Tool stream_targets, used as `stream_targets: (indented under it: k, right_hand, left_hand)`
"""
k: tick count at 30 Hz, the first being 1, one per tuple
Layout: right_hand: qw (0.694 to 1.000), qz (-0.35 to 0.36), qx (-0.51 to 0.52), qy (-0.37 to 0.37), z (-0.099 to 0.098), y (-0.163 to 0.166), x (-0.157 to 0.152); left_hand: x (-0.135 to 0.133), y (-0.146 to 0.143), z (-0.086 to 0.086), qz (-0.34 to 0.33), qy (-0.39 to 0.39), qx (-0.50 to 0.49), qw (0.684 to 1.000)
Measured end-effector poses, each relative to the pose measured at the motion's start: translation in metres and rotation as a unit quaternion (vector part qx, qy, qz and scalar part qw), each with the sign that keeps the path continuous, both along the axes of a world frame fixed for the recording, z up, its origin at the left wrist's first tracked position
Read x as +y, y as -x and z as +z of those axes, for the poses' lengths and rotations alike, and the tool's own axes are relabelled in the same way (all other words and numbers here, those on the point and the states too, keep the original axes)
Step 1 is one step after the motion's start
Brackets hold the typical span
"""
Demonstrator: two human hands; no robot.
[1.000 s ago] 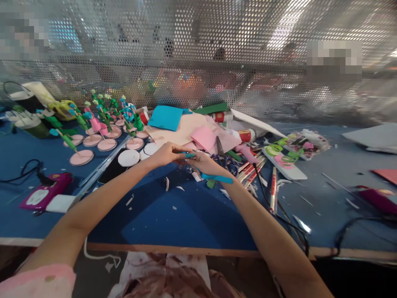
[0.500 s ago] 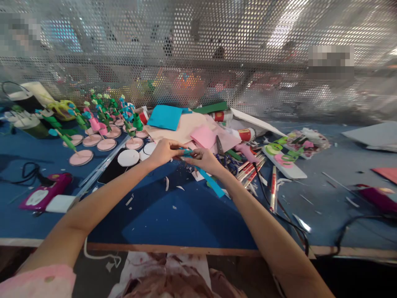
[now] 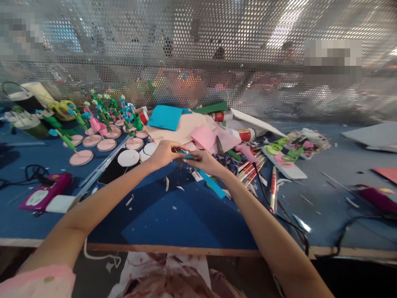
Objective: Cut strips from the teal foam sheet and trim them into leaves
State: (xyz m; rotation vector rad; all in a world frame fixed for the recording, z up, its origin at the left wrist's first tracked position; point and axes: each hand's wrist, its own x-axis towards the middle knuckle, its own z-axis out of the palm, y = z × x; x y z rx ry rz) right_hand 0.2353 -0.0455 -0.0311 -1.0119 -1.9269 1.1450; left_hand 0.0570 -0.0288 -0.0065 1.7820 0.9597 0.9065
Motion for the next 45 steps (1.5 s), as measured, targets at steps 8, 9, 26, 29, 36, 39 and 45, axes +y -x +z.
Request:
stream_targets:
  k: [8,9,26,29,36,39,45]
  right_hand:
    - [1.000,0.005,0.024,0.018,0.001,-0.001,0.002]
    - [0.999,0.006,0.028,0.028,0.002,-0.001,0.002]
    - [0.994,0.017,0.060,0.089,0.002,-0.002,-0.001]
    - [0.992,0.023,0.073,0.100,0.005,0.000,-0.004]
    - [0.985,0.038,0.110,0.129,0.010,-0.002,-0.009]
    - [0.980,0.035,0.118,0.157,0.011,-0.003,-0.010]
    - [0.986,-0.046,0.146,0.068,0.003,0.009,-0.006]
  left_hand:
    - [0.009,0.000,-0.005,-0.022,0.066,-0.054,0.996]
    - [0.012,0.000,-0.007,-0.022,0.085,-0.060,0.994]
    - [0.004,0.001,-0.007,0.032,-0.115,0.055,0.991]
    - [0.002,0.000,-0.009,0.036,-0.109,0.046,0.992]
    - [-0.004,-0.002,-0.007,0.035,-0.089,0.033,0.995]
    - [-0.006,-0.004,-0.007,0.051,-0.095,0.040,0.993]
    - [-0.006,-0.007,-0.014,0.074,-0.101,0.023,0.992]
